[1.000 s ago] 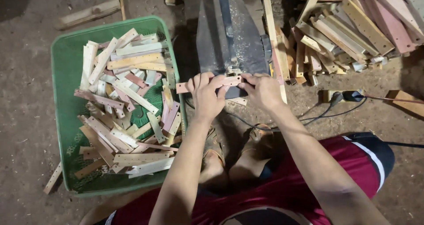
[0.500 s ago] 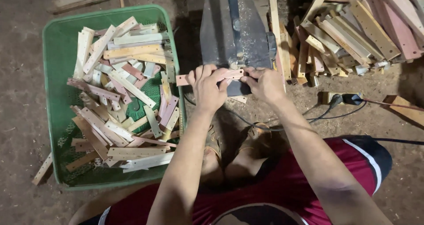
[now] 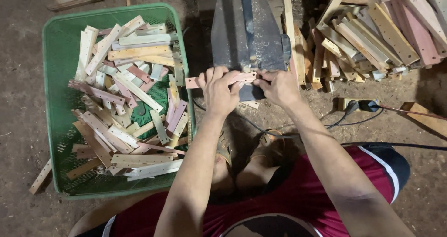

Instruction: Carving notches into small wooden slats using a fixed chisel tool in a workshop.

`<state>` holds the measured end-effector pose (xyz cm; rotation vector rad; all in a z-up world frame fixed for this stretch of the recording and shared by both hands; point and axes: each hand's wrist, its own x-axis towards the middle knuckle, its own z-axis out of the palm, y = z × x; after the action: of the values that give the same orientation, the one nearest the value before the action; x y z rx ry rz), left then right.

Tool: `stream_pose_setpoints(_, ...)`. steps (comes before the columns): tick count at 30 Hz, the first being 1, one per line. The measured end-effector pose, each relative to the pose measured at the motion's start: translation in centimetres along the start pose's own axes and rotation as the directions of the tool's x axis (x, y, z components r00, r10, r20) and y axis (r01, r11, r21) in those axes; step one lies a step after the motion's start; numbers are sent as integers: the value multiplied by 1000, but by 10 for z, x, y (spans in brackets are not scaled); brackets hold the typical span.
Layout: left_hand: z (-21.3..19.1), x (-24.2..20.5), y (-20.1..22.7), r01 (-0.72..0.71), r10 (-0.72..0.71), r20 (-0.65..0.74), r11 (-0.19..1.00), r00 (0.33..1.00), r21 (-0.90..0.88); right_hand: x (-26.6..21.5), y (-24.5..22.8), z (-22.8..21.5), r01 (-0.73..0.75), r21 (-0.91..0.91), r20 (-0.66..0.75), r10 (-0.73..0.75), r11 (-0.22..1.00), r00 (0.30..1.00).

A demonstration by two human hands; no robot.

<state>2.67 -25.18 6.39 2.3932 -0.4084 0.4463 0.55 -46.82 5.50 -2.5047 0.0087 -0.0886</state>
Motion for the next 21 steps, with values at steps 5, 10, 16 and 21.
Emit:
stream_pose_setpoints(5, 4, 1, -3, 0, 0, 2, 1000, 1000, -21, 2, -8, -3, -36, 5, 12, 36, 999, 999)
stream_pose_setpoints(10, -1, 3, -2, 4, -4, 10, 1000, 1000, -29, -2, -20, -14, -51, 0, 12, 51, 999, 999)
stream_pose_setpoints(16, 2, 4, -3, 12, -12, 20, 1000, 1000, -24, -8, -13, -12, -84, 2, 19, 84, 996, 996)
stream_pose_setpoints(21, 5, 5, -5, 42, -41, 50, 999, 998, -23, -8, -11, -11, -92, -23, 33, 93, 996, 995)
